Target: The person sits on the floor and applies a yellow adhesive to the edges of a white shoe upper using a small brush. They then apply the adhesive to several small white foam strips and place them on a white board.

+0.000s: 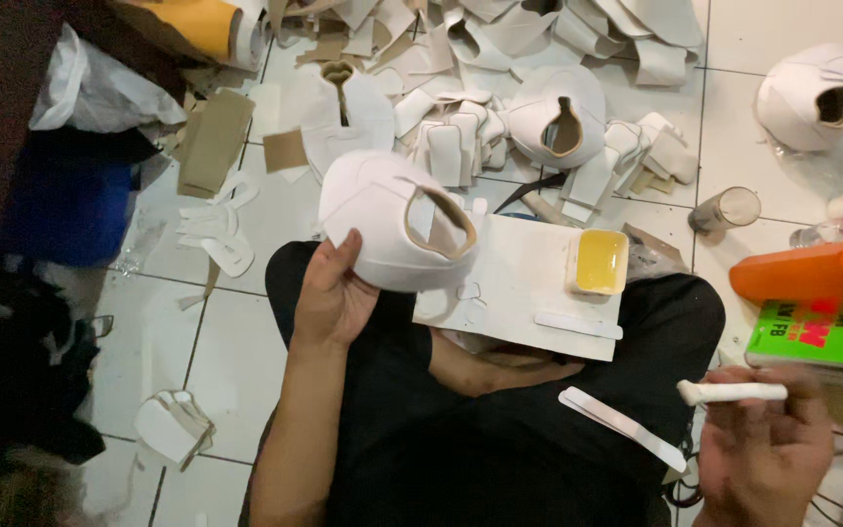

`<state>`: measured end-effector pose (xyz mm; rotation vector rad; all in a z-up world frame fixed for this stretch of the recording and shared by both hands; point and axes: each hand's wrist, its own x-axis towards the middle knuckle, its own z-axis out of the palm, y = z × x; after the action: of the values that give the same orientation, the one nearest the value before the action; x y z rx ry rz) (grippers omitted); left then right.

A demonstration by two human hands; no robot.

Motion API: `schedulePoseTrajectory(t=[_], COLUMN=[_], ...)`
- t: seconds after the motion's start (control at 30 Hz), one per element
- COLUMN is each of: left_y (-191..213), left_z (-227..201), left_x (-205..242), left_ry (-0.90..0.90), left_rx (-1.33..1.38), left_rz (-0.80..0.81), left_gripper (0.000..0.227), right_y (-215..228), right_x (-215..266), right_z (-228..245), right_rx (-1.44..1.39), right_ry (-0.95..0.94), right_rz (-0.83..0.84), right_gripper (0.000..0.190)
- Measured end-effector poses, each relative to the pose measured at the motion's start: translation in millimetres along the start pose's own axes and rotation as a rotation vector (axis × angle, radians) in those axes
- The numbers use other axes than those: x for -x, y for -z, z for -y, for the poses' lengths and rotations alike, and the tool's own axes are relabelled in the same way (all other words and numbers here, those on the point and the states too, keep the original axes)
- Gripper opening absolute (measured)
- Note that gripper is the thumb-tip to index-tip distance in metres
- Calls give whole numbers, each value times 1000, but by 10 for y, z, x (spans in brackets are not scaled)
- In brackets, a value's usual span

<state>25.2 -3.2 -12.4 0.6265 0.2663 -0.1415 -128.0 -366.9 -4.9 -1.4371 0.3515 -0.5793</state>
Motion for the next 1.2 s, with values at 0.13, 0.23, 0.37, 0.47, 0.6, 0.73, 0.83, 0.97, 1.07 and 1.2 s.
schedulePoseTrajectory(t=[0.13, 0.23, 0.37, 0.47, 0.6, 0.73, 0.83, 0.97, 1.07, 1.2], left_y=[-60, -78, 2, -7, 82, 316, 376, 498, 117, 278], left_z=[128, 263, 508, 610, 815, 1019, 972, 762, 697, 994], left_x=[-662, -1163, -1884, -2414, -2836, -2978, -2889, -2533, -1620, -1092], left_ry=[-30, -1, 42, 16, 76, 115, -56, -313, -331, -185], left_rx=[113, 33, 24, 88, -15, -431, -508, -988, -1267, -1589], left_rz=[110, 234, 294, 364, 112, -396, -418, -437, -324, -185], left_gripper=[53, 66, 65, 66, 60, 48, 32, 50, 14, 40], right_y=[22, 43, 93, 33, -142, -43, -6, -51, -56, -205], right_x=[18, 8, -49, -83, -138, -208, -214, -217, -199, -145], right_z=[-62, -114, -232, -258, -98, -213, -193, -191, -328, -357], right_rx=[-88, -101, -42, -67, 10, -25, -39, -70, -138, -197], right_ry=[-67, -75, -81, -113, -186, -168, -185, -220, -229, -288], right_rz=[16, -25, -39, -82, -96, -88, -89, -63, -23, 5], right_gripper=[33, 35, 38, 34, 24, 31, 33, 28, 34, 28])
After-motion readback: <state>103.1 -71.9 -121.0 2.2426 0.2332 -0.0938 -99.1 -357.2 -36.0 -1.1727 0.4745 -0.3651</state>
